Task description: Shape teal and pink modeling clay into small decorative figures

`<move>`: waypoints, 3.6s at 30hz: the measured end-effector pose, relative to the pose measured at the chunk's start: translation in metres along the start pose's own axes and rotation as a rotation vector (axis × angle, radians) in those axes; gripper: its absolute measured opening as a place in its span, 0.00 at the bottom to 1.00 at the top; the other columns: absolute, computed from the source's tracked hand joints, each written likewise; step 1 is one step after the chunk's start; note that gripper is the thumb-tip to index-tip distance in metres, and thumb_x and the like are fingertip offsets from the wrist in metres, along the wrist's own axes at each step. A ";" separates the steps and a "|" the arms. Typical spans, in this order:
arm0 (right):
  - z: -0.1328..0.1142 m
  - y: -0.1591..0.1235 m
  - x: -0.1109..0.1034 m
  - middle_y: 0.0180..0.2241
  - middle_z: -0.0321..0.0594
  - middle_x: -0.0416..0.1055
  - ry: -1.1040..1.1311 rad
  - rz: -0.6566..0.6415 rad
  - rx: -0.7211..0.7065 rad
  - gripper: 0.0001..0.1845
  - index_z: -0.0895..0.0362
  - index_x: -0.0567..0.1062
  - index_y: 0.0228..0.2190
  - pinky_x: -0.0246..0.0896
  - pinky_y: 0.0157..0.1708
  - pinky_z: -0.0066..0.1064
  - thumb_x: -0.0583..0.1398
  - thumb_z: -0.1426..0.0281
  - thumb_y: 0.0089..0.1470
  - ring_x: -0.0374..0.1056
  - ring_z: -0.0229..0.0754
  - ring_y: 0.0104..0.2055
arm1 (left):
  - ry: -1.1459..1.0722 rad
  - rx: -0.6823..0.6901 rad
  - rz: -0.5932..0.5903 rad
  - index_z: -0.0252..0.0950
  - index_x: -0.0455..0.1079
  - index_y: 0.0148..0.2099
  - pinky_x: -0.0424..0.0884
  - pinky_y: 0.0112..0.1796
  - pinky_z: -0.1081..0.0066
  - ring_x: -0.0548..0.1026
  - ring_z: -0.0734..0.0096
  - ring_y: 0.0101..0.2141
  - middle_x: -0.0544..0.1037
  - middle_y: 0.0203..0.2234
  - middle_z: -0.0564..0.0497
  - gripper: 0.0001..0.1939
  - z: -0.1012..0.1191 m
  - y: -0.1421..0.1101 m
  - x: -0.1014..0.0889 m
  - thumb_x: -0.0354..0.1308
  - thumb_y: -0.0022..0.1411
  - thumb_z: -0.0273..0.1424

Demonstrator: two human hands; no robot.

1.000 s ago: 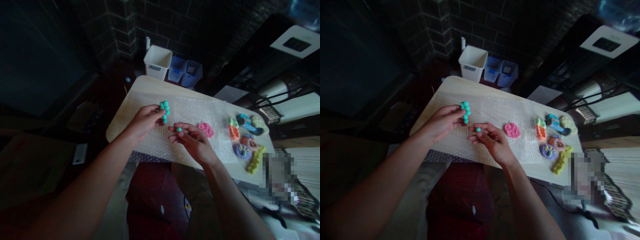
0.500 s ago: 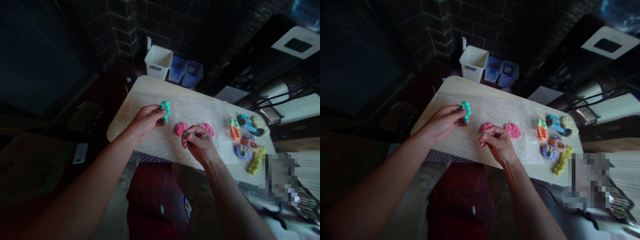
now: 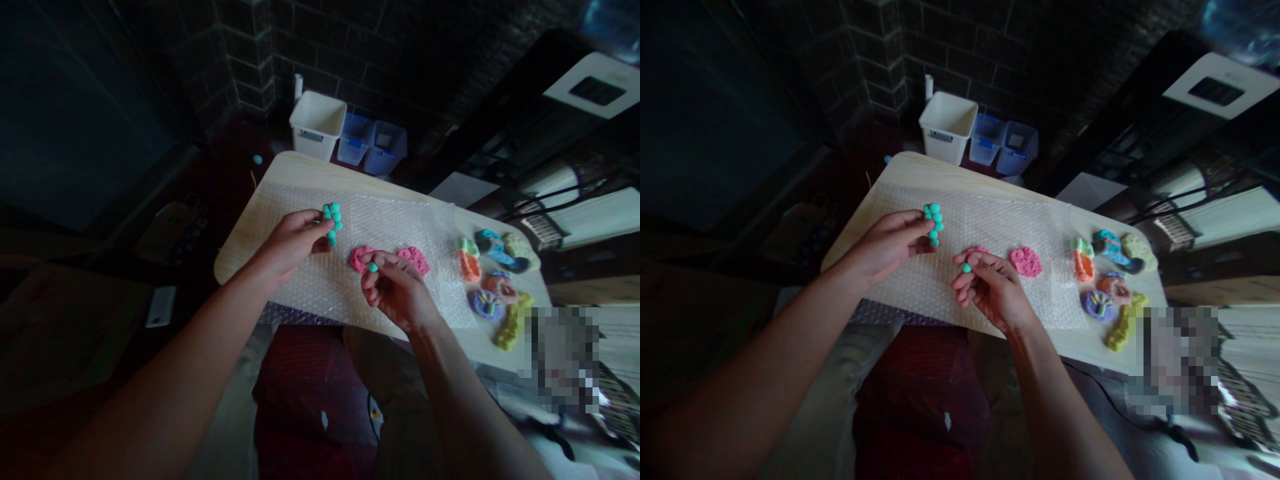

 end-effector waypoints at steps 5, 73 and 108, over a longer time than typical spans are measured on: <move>0.002 0.001 -0.003 0.30 0.41 0.86 -0.009 0.023 -0.018 0.20 0.53 0.85 0.37 0.79 0.27 0.27 0.77 0.52 0.50 0.82 0.42 0.29 | 0.016 -0.001 0.010 0.34 0.78 0.37 0.76 0.38 0.68 0.75 0.70 0.35 0.78 0.34 0.49 0.08 -0.001 0.001 -0.001 0.71 0.60 0.33; -0.031 -0.010 0.004 0.30 0.38 0.79 -0.166 0.164 -0.404 0.11 0.59 0.83 0.34 0.64 0.33 0.31 0.75 0.66 0.52 0.70 0.36 0.31 | -0.090 0.043 -0.171 0.37 0.84 0.39 0.82 0.41 0.71 0.84 0.70 0.37 0.87 0.35 0.50 0.13 -0.002 -0.024 0.031 0.81 0.52 0.29; 0.005 0.043 -0.026 0.32 0.42 0.83 0.143 0.310 -0.284 0.20 0.57 0.84 0.34 0.74 0.31 0.30 0.80 0.62 0.40 0.79 0.41 0.33 | -0.268 0.184 0.389 0.33 0.79 0.35 0.80 0.39 0.68 0.84 0.69 0.31 0.86 0.31 0.50 0.20 -0.015 -0.053 -0.010 0.83 0.40 0.31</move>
Point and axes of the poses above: each hand's wrist, its own y-axis towards the middle knuckle, its own x-axis out of the palm, z = x × y, the point moved 6 cm from there along y, towards the middle knuckle
